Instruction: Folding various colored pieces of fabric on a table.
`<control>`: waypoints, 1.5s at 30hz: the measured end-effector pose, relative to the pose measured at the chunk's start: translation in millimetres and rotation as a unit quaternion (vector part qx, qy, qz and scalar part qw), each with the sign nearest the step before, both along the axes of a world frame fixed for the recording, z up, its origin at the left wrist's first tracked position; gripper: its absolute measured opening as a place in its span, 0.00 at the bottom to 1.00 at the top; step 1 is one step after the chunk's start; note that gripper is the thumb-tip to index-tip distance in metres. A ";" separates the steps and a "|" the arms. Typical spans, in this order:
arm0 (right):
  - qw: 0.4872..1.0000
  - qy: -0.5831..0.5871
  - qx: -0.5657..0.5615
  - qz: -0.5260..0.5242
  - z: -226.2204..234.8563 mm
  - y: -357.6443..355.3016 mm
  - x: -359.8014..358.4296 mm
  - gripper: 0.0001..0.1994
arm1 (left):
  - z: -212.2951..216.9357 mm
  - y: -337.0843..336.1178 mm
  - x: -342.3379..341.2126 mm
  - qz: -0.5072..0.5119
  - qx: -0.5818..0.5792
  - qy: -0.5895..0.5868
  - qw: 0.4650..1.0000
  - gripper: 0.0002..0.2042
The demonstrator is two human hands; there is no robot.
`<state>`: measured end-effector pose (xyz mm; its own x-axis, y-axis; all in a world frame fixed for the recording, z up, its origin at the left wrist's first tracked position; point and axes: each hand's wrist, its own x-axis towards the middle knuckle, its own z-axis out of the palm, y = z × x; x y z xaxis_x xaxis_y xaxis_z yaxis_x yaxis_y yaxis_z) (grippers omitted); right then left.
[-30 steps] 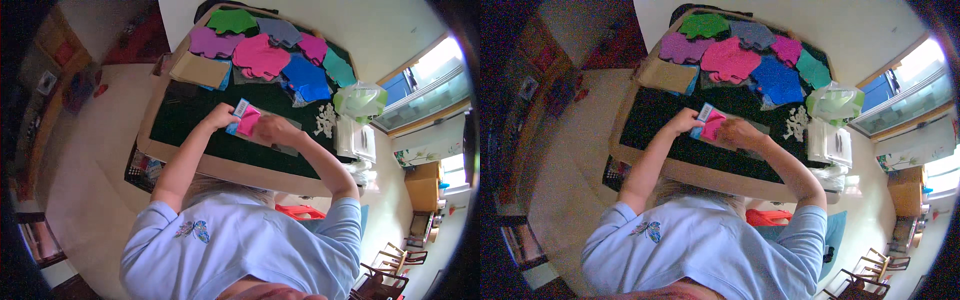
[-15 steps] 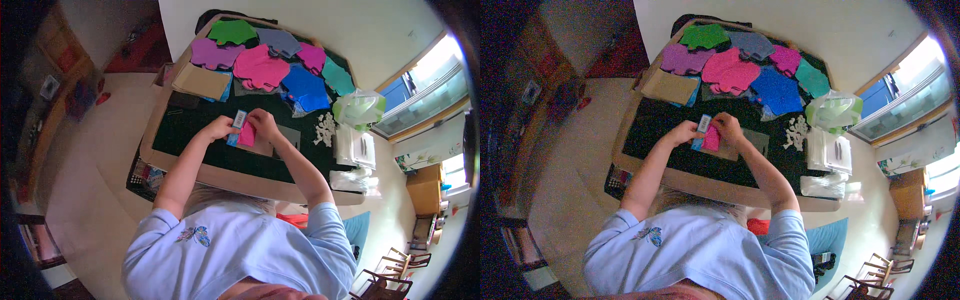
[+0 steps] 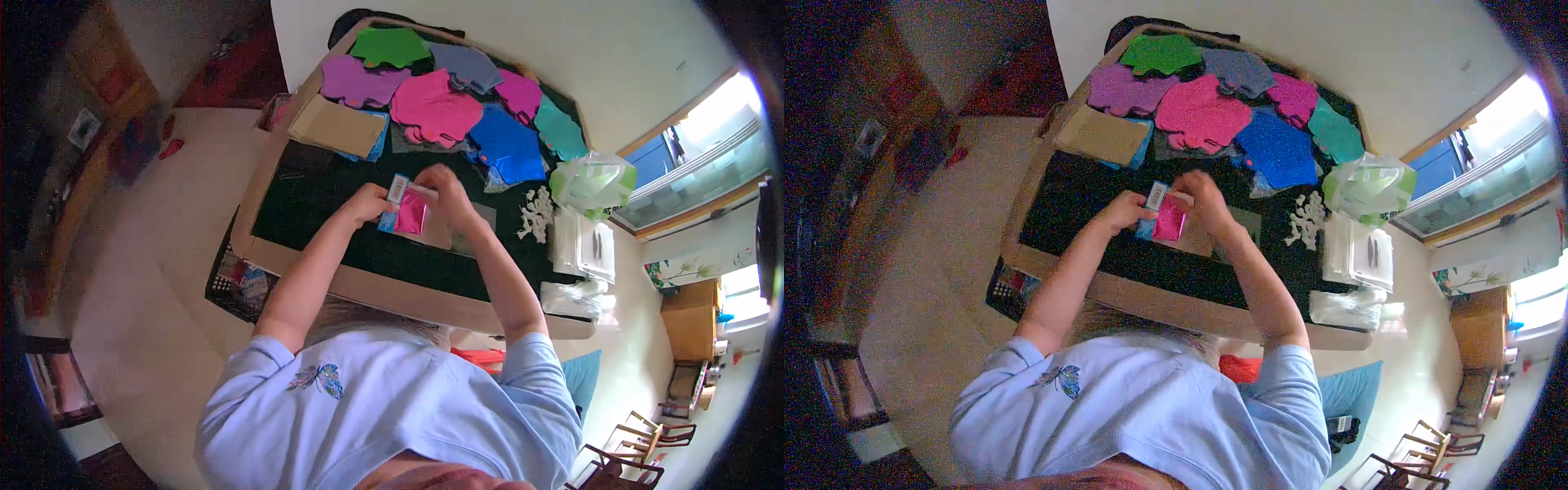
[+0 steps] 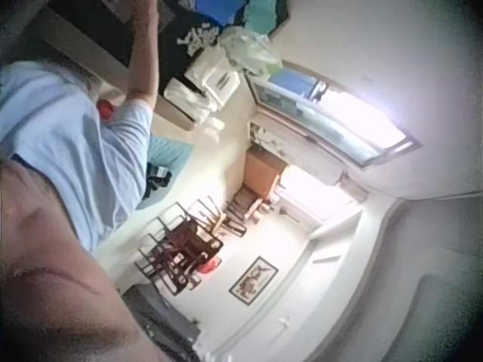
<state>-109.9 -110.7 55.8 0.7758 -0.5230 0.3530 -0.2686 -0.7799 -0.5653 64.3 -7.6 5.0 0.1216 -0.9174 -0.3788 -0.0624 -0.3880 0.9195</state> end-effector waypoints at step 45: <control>0.906 0.332 -0.112 0.238 8.5 1.2 -30.0 0.04 | 1.7 -6.0 -12.0 -0.043 -0.072 -0.250 0.965 0.12</control>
